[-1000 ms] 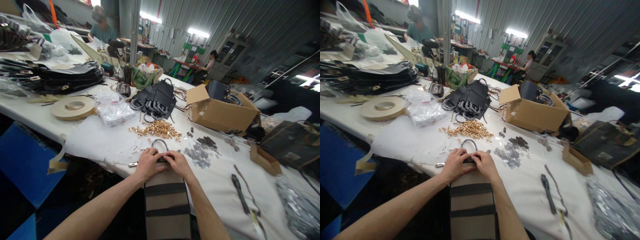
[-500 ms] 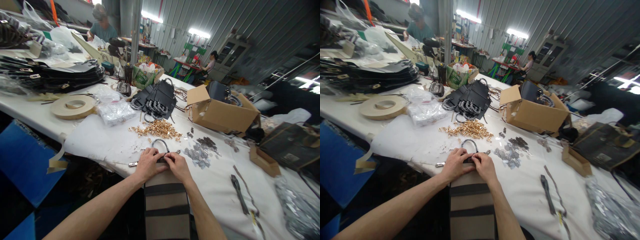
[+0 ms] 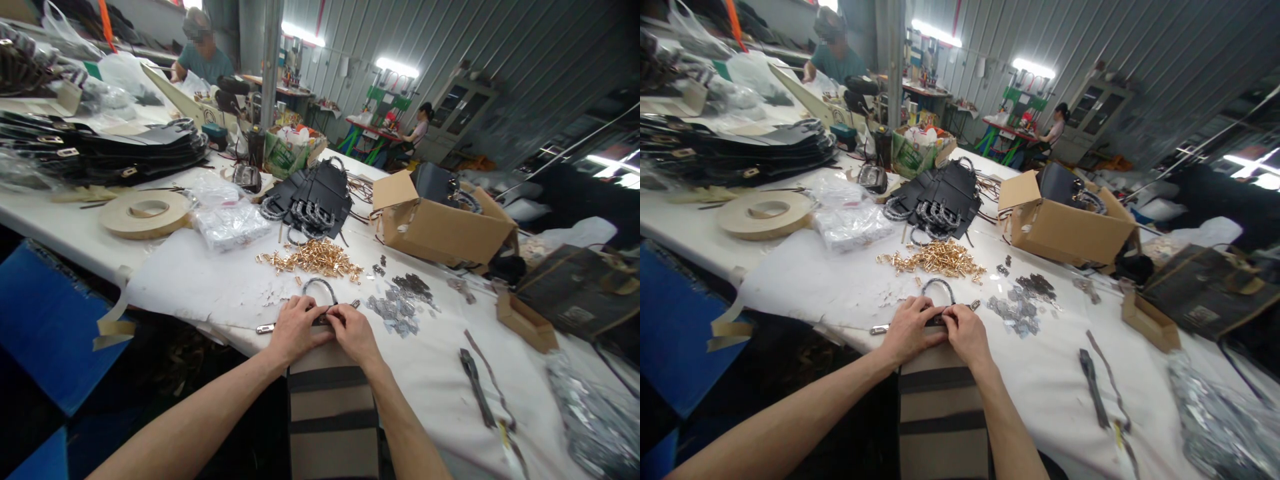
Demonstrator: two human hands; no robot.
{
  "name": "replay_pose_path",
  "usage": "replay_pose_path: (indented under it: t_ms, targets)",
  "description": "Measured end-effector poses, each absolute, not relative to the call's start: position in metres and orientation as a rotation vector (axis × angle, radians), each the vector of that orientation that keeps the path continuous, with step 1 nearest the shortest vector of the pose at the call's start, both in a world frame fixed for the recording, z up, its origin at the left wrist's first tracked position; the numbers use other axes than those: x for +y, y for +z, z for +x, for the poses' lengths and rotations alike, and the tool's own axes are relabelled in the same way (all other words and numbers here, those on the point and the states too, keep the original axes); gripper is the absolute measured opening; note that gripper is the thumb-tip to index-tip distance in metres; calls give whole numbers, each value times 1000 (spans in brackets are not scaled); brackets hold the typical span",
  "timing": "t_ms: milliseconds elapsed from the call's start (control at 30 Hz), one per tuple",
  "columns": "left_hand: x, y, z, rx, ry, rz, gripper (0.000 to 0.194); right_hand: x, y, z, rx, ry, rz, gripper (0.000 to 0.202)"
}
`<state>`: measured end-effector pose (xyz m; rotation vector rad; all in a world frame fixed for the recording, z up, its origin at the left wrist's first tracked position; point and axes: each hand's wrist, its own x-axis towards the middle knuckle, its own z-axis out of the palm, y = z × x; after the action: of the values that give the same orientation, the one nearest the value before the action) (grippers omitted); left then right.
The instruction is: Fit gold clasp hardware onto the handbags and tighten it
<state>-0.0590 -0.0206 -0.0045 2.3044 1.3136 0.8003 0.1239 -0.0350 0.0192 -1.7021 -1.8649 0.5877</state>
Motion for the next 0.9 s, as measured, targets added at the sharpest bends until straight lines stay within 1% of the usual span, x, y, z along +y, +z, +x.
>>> replay_pose_path:
  t_ms: [200,300,467,667,800,900]
  targets:
    - [-21,-4,-59,1314,817,2300,52,-34,24,122,-1961,524,-1722,12]
    - [-22,-1,-59,1323,816,2304,50,-35,26,117,-1968,493,-1754,16]
    - [-28,-1,-62,1341,824,2347,47,-45,21,110,-1858,477,-1684,16]
    - [-31,-15,-68,1323,844,2472,48,-66,8,99,-1736,446,-1569,19]
    - [-26,-19,-69,1310,816,2542,48,-71,3,109,-1537,463,-1448,20]
    - [-23,-18,-69,1316,802,2555,51,-69,0,149,-1234,349,-1477,23]
